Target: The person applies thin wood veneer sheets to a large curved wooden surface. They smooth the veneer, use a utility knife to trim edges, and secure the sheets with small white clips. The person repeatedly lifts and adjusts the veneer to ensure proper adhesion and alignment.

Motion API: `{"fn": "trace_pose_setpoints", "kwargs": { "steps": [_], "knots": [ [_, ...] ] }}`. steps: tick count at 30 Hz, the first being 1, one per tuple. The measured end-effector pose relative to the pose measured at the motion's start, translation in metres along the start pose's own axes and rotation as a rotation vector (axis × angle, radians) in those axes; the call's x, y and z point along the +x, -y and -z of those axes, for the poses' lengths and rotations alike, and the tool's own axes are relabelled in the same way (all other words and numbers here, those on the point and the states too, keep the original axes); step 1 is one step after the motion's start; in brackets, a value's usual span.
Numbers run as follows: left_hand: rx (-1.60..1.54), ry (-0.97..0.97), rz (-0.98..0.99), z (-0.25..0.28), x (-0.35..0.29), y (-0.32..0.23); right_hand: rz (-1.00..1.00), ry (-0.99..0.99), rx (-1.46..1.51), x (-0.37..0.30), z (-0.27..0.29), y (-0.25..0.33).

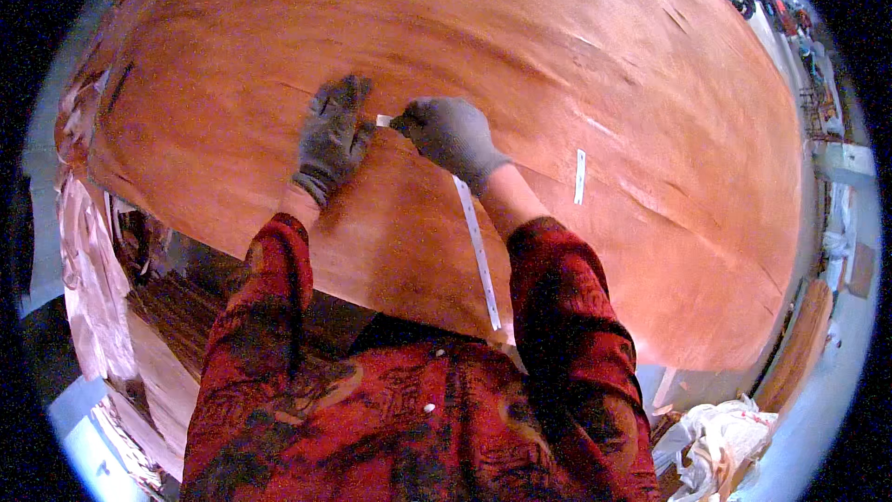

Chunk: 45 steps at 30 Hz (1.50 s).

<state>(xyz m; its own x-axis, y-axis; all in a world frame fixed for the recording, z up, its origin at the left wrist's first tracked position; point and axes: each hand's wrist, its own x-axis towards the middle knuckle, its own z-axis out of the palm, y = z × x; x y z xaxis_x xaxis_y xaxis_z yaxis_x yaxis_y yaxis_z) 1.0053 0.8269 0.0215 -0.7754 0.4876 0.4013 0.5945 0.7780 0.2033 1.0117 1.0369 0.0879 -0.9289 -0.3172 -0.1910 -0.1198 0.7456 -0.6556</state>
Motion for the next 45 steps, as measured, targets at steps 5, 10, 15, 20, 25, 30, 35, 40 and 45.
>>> {"fn": "trace_pose_setpoints", "kwargs": {
  "steps": [5, 10, 15, 20, 25, 30, 35, 40, 45],
  "knots": [
    [0.001, -0.050, 0.064, -0.010, 0.001, 0.007, -0.030, 0.076, -0.346, 0.037, -0.009, 0.008],
    [0.030, -0.041, 0.468, 0.000, 0.013, -0.022, -0.201, 0.159, -0.474, 0.045, 0.004, 0.023],
    [-0.060, -0.007, 0.619, 0.015, 0.029, -0.029, -0.275, 0.229, -0.369, 0.031, 0.018, 0.014],
    [0.125, -0.125, 0.378, -0.021, 0.058, -0.025, -0.212, 0.133, -0.385, 0.019, 0.012, 0.007],
    [0.112, -0.147, 0.194, -0.063, 0.070, -0.033, -0.063, 0.058, -0.192, 0.005, -0.013, -0.028],
    [0.225, -0.074, 0.177, -0.050, 0.073, -0.022, -0.023, -0.051, -0.016, -0.044, -0.015, 0.024],
    [0.172, -0.098, 0.163, -0.055, 0.089, -0.060, -0.327, -0.173, 1.051, -0.167, 0.048, 0.013],
    [-0.388, -0.097, -0.292, -0.069, 0.110, -0.233, -0.587, -0.736, 1.034, -0.295, 0.079, -0.047],
    [-0.118, 0.250, -0.421, -0.103, 0.100, -0.267, -0.686, -1.066, 0.997, -0.412, 0.081, -0.116]
  ]
}}
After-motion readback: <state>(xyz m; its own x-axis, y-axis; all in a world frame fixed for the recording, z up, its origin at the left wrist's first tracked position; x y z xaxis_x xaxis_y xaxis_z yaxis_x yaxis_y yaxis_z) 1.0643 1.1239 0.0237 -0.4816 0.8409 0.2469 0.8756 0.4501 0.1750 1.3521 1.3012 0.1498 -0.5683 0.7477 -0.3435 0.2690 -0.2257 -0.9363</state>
